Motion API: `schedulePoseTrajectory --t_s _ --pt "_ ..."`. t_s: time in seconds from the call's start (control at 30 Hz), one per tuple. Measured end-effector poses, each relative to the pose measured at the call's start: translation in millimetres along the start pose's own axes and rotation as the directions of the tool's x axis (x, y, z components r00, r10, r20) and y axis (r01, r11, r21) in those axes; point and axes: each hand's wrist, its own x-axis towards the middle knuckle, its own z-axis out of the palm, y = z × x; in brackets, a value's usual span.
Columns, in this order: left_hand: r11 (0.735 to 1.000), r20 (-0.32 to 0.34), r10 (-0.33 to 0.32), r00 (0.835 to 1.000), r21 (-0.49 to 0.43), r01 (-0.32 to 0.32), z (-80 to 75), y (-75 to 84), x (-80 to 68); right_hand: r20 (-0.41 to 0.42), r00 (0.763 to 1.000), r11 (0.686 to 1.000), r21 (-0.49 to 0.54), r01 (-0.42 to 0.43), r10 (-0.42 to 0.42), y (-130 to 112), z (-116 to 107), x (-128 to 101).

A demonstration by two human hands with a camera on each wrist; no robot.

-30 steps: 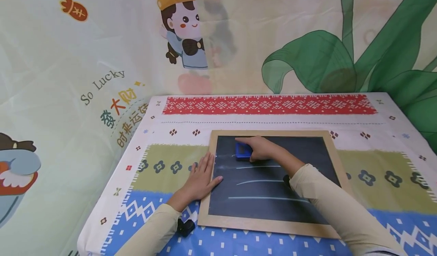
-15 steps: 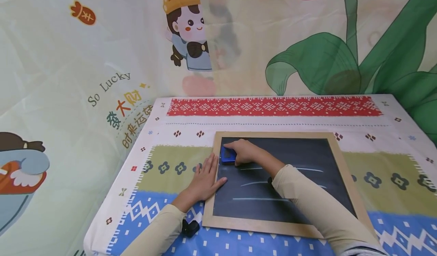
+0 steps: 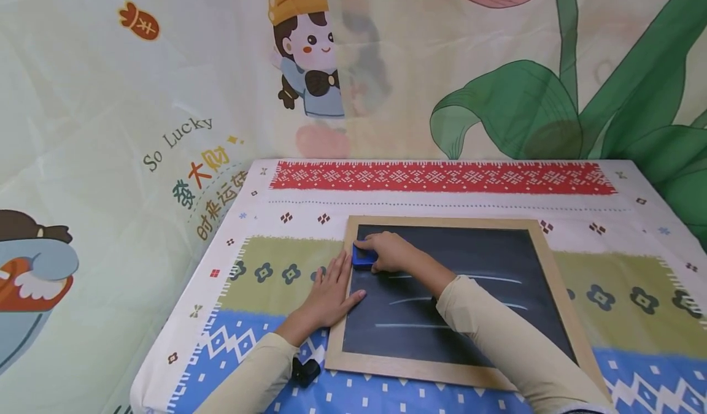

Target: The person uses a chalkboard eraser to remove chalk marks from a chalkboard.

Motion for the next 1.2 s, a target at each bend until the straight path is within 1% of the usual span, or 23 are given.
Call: schedulePoseTrajectory --t_s 0.2,0.33,0.5,0.63,0.7,0.83,1.03,1.13,1.2 --pt "1.000 0.021 -0.010 1.000 0.008 0.010 -1.9 -0.4 -1.1 0.004 1.000 1.000 0.002 0.002 -0.002 0 -1 -1" --pt "1.000 0.027 0.006 1.000 0.015 -0.006 -3.8 1.6 0.1 -0.014 1.000 1.000 -0.009 -0.001 0.001 4 1 -7" --pt "1.000 0.046 -0.006 0.999 0.030 0.004 -5.0 3.5 -1.3 -0.026 0.999 1.000 -0.020 0.020 -0.020 9 4 -14" --pt "1.000 0.040 -0.012 0.999 0.029 0.010 -4.2 2.5 -1.6 -0.016 1.000 1.000 -0.025 0.002 -0.002 17 1 -23" --pt "1.000 0.030 -0.014 0.999 0.026 0.014 -4.1 1.3 -1.6 -0.015 1.000 1.000 -0.029 -0.010 0.009 24 -1 -29" --pt "1.000 0.020 -0.011 1.000 0.026 0.010 -3.3 -0.2 -1.5 -0.022 0.999 0.999 -0.020 -0.047 0.046 46 -4 -47" --pt "0.999 0.017 -0.022 1.000 0.025 0.022 -4.7 -1.6 -2.1 -0.047 0.995 0.996 -0.013 -0.093 0.093 81 -9 -76" --pt "1.000 0.014 -0.013 1.000 0.023 0.013 -5.4 -0.4 -1.8 -0.056 0.991 0.992 -0.012 -0.126 0.125 97 -11 -91" --pt "1.000 0.024 -0.007 1.000 0.027 0.007 -5.3 0.9 -0.9 -0.064 0.987 0.988 -0.009 -0.151 0.151 107 -11 -102"
